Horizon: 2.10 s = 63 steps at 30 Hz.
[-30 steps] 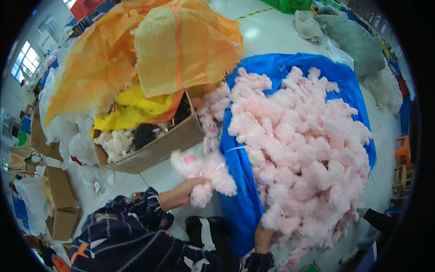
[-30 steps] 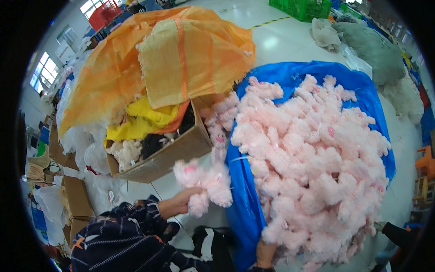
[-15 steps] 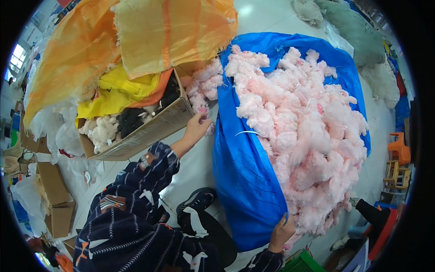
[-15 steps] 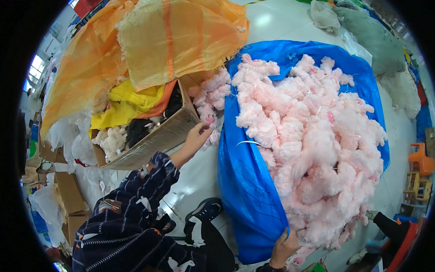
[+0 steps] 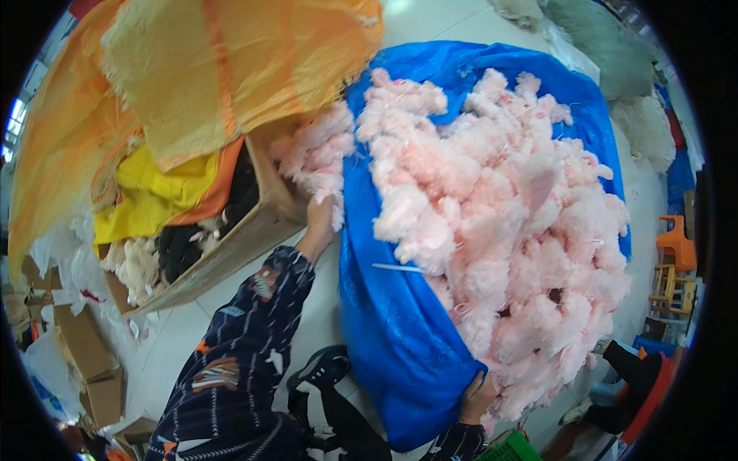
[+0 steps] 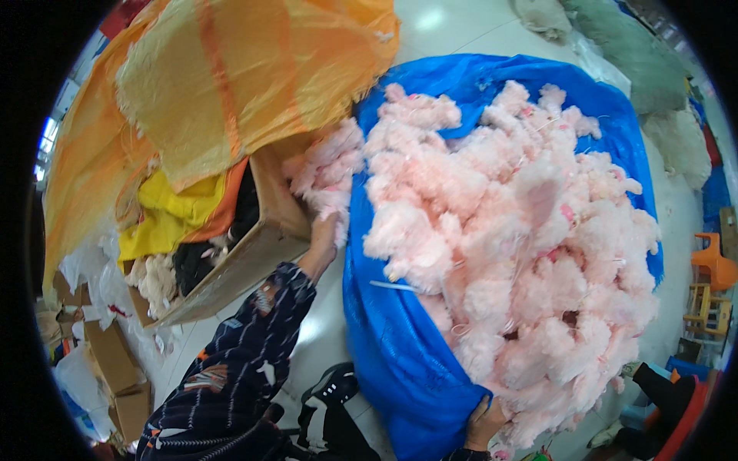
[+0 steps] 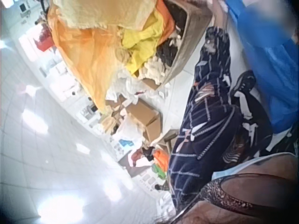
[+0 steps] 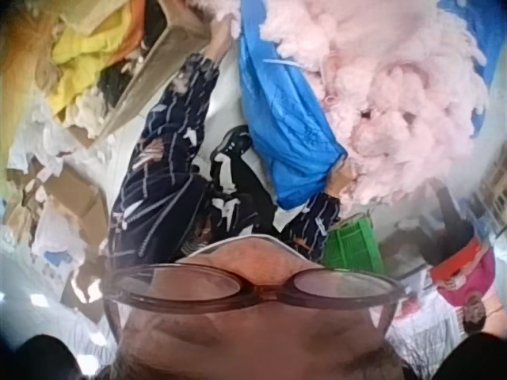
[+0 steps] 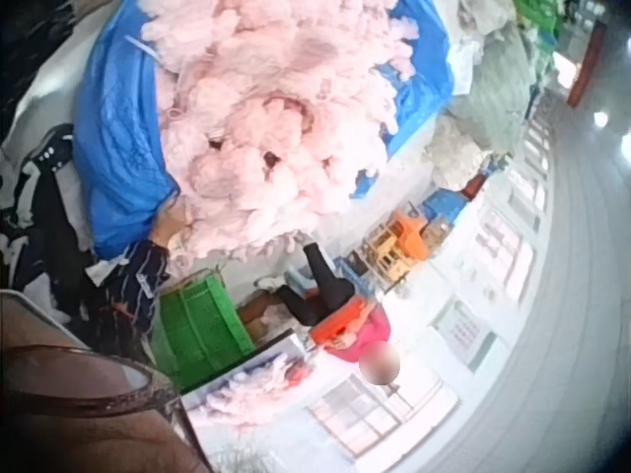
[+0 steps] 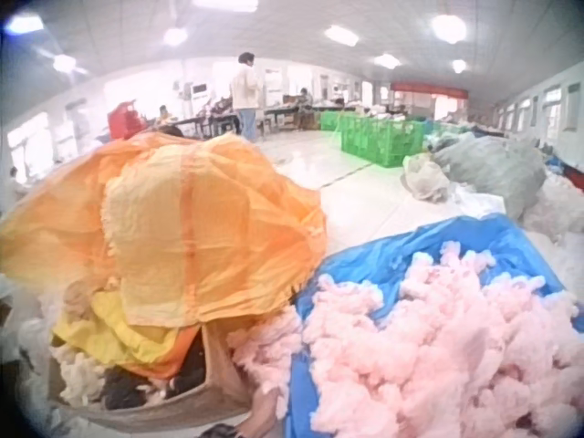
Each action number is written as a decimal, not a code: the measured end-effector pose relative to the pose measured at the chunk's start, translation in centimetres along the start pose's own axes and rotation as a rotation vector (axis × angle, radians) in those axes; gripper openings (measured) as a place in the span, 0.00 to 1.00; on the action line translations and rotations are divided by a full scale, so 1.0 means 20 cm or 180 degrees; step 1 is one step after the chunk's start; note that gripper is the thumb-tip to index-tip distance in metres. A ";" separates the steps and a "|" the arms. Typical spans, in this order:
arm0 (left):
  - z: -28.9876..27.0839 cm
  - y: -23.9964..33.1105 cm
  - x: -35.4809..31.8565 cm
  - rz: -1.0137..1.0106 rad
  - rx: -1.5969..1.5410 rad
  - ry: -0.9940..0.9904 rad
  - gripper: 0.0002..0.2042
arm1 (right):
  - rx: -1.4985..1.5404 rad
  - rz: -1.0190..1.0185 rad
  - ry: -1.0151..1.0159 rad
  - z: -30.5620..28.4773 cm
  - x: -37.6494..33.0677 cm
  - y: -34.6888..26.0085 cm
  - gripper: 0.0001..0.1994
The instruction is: The person repeatedly picks up pink and white stuffed bunny toys from a large orange sack, fluffs their fur, and places them into a blue bin. The person handles the toys one at a time throughout the clip.
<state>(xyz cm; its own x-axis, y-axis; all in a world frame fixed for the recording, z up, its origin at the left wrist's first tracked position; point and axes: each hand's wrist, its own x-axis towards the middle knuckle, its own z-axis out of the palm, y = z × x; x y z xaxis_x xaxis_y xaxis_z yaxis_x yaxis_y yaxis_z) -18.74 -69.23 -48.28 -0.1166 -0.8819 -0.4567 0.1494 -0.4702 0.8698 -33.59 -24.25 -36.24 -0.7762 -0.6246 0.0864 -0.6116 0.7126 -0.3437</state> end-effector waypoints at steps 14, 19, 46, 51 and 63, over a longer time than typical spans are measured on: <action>0.46 0.73 0.15 0.2632 0.2038 -0.0579 0.19 | -0.0083 -0.0147 0.0045 0.10 0.00 0.01 0.13; 0.13 0.50 0.47 0.0614 0.3680 0.0889 0.34 | -0.0178 -0.0144 0.0007 0.15 -0.01 0.07 0.15; 0.27 0.40 0.48 0.1426 0.0926 0.0431 0.16 | -0.0119 -0.0261 0.0305 0.21 0.02 0.08 0.21; 0.65 0.69 0.03 0.2232 0.2191 -0.1935 0.19 | -0.0197 -0.0266 0.0253 0.19 0.00 0.04 0.21; 0.09 0.18 0.51 0.2488 0.5163 -0.0675 0.21 | -0.0231 -0.0123 0.0019 0.22 -0.02 0.13 0.19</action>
<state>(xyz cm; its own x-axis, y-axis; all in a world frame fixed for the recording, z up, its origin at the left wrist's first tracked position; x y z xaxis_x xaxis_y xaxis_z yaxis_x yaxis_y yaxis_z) -21.17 -79.87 -49.52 -0.6255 -0.7800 0.0180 -0.7609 0.6150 0.2071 -34.20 -23.49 -41.41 -0.7526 -0.6502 0.1039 -0.6504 0.7095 -0.2714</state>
